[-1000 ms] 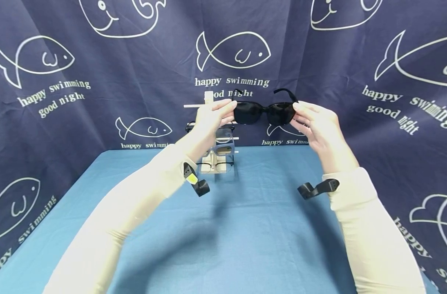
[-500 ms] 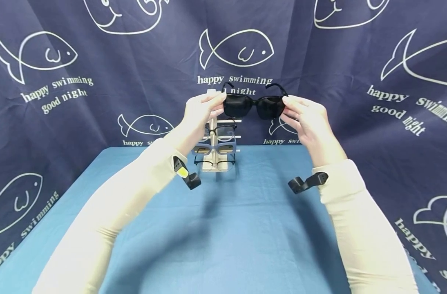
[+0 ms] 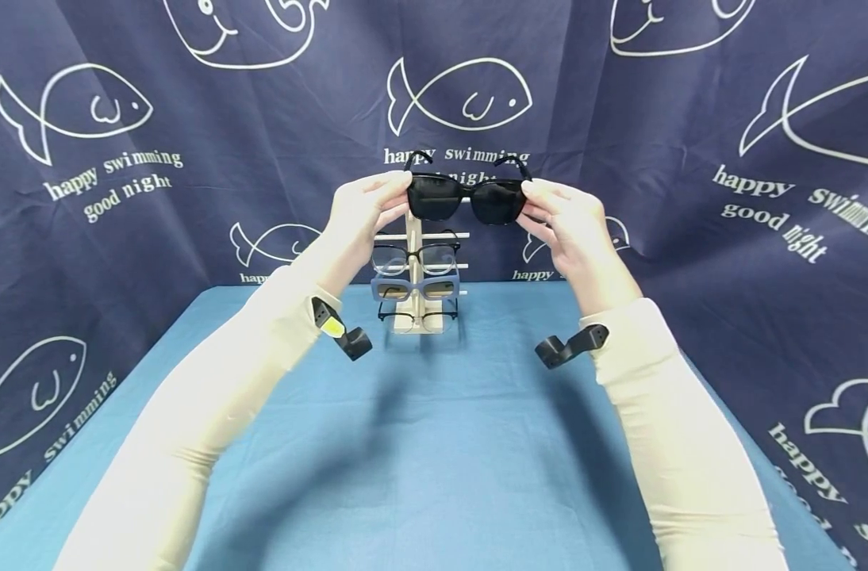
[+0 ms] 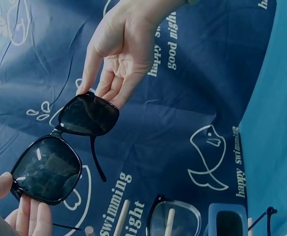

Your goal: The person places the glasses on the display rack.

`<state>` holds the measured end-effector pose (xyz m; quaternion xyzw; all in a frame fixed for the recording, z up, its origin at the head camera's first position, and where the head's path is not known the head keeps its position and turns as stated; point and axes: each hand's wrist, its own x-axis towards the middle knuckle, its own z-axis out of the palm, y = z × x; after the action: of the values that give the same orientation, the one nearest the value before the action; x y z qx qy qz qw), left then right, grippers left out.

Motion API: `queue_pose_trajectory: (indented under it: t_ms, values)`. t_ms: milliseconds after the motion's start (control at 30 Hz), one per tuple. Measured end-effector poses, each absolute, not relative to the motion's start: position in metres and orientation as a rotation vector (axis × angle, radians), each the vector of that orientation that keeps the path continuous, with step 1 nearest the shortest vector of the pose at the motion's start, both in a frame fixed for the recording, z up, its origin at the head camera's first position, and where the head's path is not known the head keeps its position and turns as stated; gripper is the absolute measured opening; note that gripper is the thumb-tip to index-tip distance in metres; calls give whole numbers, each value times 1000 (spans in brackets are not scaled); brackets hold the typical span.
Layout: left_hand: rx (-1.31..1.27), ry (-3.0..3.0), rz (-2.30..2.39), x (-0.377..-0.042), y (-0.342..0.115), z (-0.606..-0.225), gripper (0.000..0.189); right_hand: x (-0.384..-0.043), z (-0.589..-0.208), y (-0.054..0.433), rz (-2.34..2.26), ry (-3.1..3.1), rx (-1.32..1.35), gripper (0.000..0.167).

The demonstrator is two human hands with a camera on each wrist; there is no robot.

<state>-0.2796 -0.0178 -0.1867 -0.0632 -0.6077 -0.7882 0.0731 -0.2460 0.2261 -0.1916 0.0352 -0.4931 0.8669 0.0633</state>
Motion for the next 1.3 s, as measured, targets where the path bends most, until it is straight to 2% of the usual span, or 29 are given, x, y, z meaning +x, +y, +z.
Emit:
queue_pose_trajectory:
  t_ms: [533, 1300]
  values:
    - [-74, -1729, -2393, -288, -48, -188, 29, -263, -193, 190, 2549, -1574, 84, 7]
    - [40, -1706, -2415, -302, -71, -213, 30, -285, -210, 164, 2487, -1712, 32, 10]
